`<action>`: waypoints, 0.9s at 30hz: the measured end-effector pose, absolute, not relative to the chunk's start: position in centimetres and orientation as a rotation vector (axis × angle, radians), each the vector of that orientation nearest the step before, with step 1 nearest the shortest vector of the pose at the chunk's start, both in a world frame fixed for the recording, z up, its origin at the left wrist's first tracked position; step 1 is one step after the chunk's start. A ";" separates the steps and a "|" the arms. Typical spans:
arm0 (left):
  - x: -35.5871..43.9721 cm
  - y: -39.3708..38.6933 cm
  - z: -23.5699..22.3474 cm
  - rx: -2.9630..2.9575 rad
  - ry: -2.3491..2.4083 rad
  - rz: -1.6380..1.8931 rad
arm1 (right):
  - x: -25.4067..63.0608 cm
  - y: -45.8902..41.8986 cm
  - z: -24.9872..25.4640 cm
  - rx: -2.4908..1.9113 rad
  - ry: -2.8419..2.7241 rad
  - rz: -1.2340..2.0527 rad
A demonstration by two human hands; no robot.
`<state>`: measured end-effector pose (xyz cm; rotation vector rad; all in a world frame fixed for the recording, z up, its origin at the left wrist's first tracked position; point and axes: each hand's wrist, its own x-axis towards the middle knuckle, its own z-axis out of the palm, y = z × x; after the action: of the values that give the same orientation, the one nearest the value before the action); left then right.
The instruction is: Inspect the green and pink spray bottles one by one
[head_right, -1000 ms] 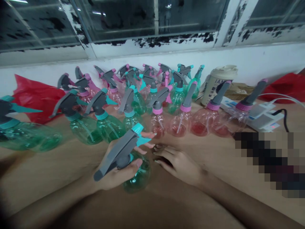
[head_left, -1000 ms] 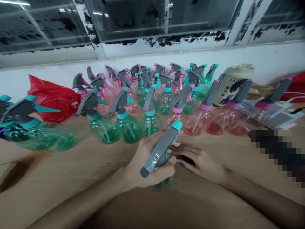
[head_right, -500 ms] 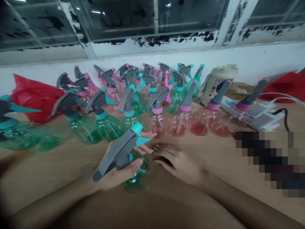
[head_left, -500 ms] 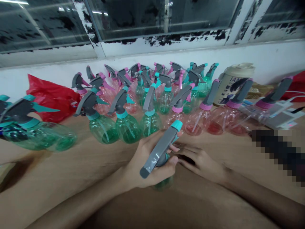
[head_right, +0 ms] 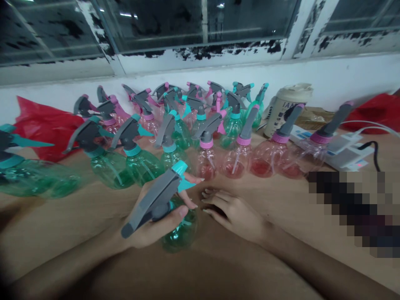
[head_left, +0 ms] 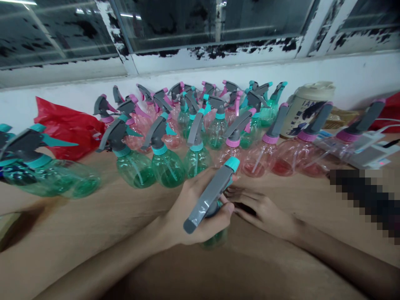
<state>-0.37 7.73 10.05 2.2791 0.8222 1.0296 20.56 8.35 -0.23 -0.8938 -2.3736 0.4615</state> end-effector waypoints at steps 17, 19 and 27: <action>-0.2 7.4 10.1 2.302 0.863 1.048 | 20.6 8.3 -0.2 -0.884 -2.390 0.450; -0.1 7.3 10.0 2.295 0.864 1.065 | 20.6 8.3 -0.2 -0.893 -2.392 0.451; -0.2 7.2 9.6 2.305 0.850 1.079 | 20.6 8.3 -0.3 -0.917 -2.390 0.474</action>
<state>-0.21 7.19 9.64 2.3054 0.8504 1.0786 20.58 8.29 -0.25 -0.9172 -2.3898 0.4735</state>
